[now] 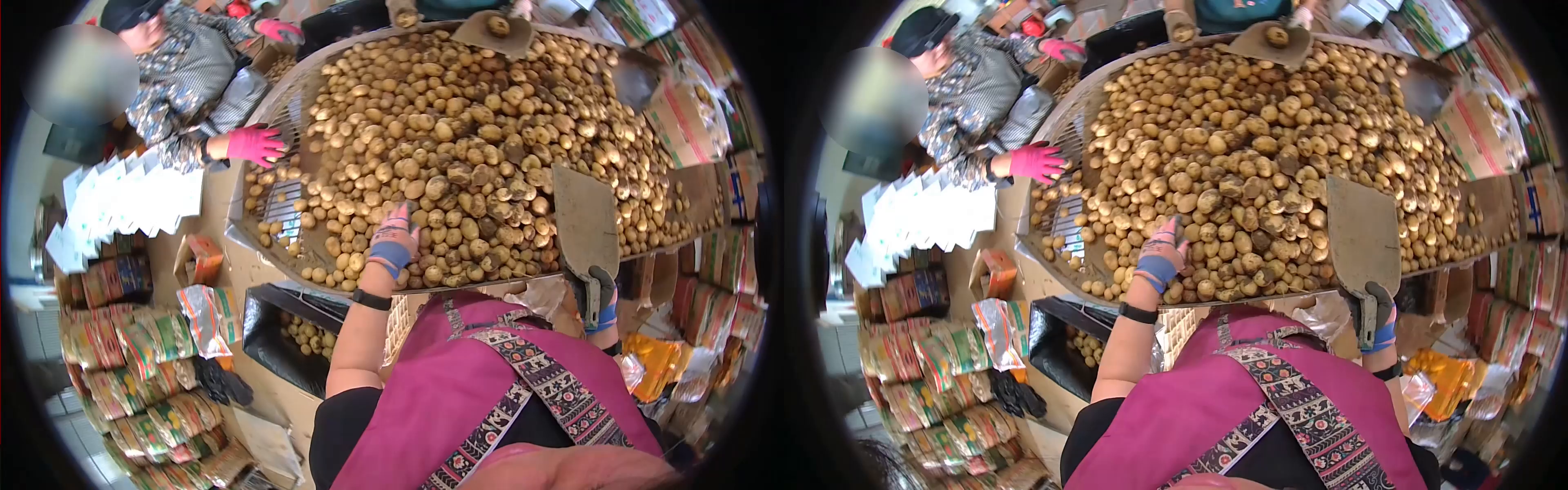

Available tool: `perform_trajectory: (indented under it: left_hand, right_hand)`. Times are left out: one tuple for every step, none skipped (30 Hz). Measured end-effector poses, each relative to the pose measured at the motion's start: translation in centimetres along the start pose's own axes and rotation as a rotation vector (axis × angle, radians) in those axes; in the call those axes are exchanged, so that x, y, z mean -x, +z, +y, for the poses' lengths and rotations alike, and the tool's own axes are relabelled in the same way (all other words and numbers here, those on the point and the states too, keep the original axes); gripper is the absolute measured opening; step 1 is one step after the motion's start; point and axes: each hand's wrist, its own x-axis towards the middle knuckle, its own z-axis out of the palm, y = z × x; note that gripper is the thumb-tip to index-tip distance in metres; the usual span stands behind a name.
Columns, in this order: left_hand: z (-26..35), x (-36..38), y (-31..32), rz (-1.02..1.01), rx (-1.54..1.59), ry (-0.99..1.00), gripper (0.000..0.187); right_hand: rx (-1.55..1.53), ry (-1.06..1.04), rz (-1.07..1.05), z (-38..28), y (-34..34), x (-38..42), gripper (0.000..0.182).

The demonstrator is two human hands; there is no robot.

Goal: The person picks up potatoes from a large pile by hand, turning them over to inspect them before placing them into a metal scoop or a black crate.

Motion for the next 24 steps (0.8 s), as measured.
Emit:
perform_trajectory:
  left_hand:
    - [-1.0,-0.5,0.2,0.081,0.029,0.013,0.062]
    - [-2.2,-1.0,0.1,0.175,0.076,0.011,0.06]
    - [-3.6,-1.9,0.2,0.301,0.046,-0.007,0.057]
    - [-4.8,-2.4,-0.3,0.367,0.034,-0.064,0.057]
    - [-6.4,-3.1,-1.1,0.266,0.068,-0.136,0.062]
    - [-7.9,-3.9,-1.6,0.227,0.065,-0.217,0.064]
    - [-9.4,-4.8,-1.8,0.191,0.064,-0.301,0.067]
    - [-11.3,-5.8,-1.6,0.192,0.07,-0.293,0.067]
    - [-13.2,-6.8,-1.2,0.089,0.052,-0.346,0.07]
    - [-14.5,-7.6,-0.9,-0.016,0.034,-0.397,0.073]
    - [-13.5,-7.6,-2.2,-0.019,0.044,-0.392,0.073]
    - [-12.5,-7.6,-3.6,-0.044,-0.033,-0.446,0.075]
    - [-11.9,-7.8,-4.6,-0.071,-0.111,-0.499,0.077]
    - [-13.2,-8.7,-4.5,-0.055,-0.101,-0.478,0.075]
    - [-14.4,-9.4,-4.9,0.027,-0.063,-0.461,0.072]
    - [-15.9,-10.7,-5.1,0.069,-0.043,-0.486,0.071]
    - [-18.3,-12.4,-5.0,0.108,-0.026,-0.511,0.069]
    - [-23.9,-16.0,-3.5,0.089,-0.15,-0.511,0.068]
    - [-28.1,-18.8,-1.9,0.071,-0.273,-0.508,0.067]
    - [-26.5,-17.6,-5.3,0.074,-0.175,-0.563,0.067]
    - [-24.4,-16.5,-9.2,0.08,-0.076,-0.615,0.067]
    - [-24.6,-17.3,-9.7,0.041,-0.119,-0.643,0.065]
    - [-24.7,-17.9,-10.0,-0.002,-0.167,-0.673,0.064]
    - [-24.4,-18.4,-9.7,-0.07,-0.332,-0.518,0.062]
  right_hand:
    - [-0.007,-0.014,0.018,-0.1,0.3,0.8,0.057]
    - [-0.023,-0.046,0.02,-0.3,1.5,1.4,0.057]
    - [-0.04,-0.08,0.017,-0.4,2.4,1.6,0.057]
    - [-0.043,-0.097,0.021,-0.4,2.1,1.5,0.057]
    - [-0.045,-0.111,0.054,-0.3,1.5,1.6,0.057]
    - [-0.046,-0.123,0.083,-0.1,1.1,1.6,0.058]
    - [-0.045,-0.136,0.083,0.1,1.9,1.7,0.058]
    - [-0.021,-0.162,0.071,0.4,3.1,1.9,0.058]
    - [0.004,-0.184,0.061,0.8,4.2,2.1,0.058]
    - [0.011,-0.192,0.063,1.3,5.4,2.1,0.058]
    - [-0.019,-0.18,0.068,2.0,6.7,2.0,0.058]
    - [-0.049,-0.168,0.073,2.6,7.9,1.8,0.057]
    - [-0.04,-0.174,0.079,3.2,8.8,1.6,0.057]
    - [-0.034,-0.157,0.076,3.8,9.5,1.6,0.057]
    - [-0.028,-0.142,0.069,4.4,10.4,1.4,0.057]
    - [-0.032,-0.145,0.079,5.0,11.6,1.4,0.058]
    - [-0.026,-0.149,0.086,5.4,12.0,1.4,0.058]
    - [-0.031,-0.124,0.07,5.8,12.1,1.4,0.058]
    - [-0.037,-0.099,0.056,6.1,12.3,1.5,0.059]
    - [-0.026,-0.102,0.07,6.3,13.1,1.9,0.06]
    - [-0.023,-0.112,0.073,6.4,13.8,2.2,0.06]
    - [-0.007,-0.138,0.081,6.4,14.5,2.6,0.061]
    - [0.008,-0.16,0.094,6.6,14.6,3.0,0.061]
    - [0.052,-0.162,0.102,6.5,13.7,3.5,0.056]
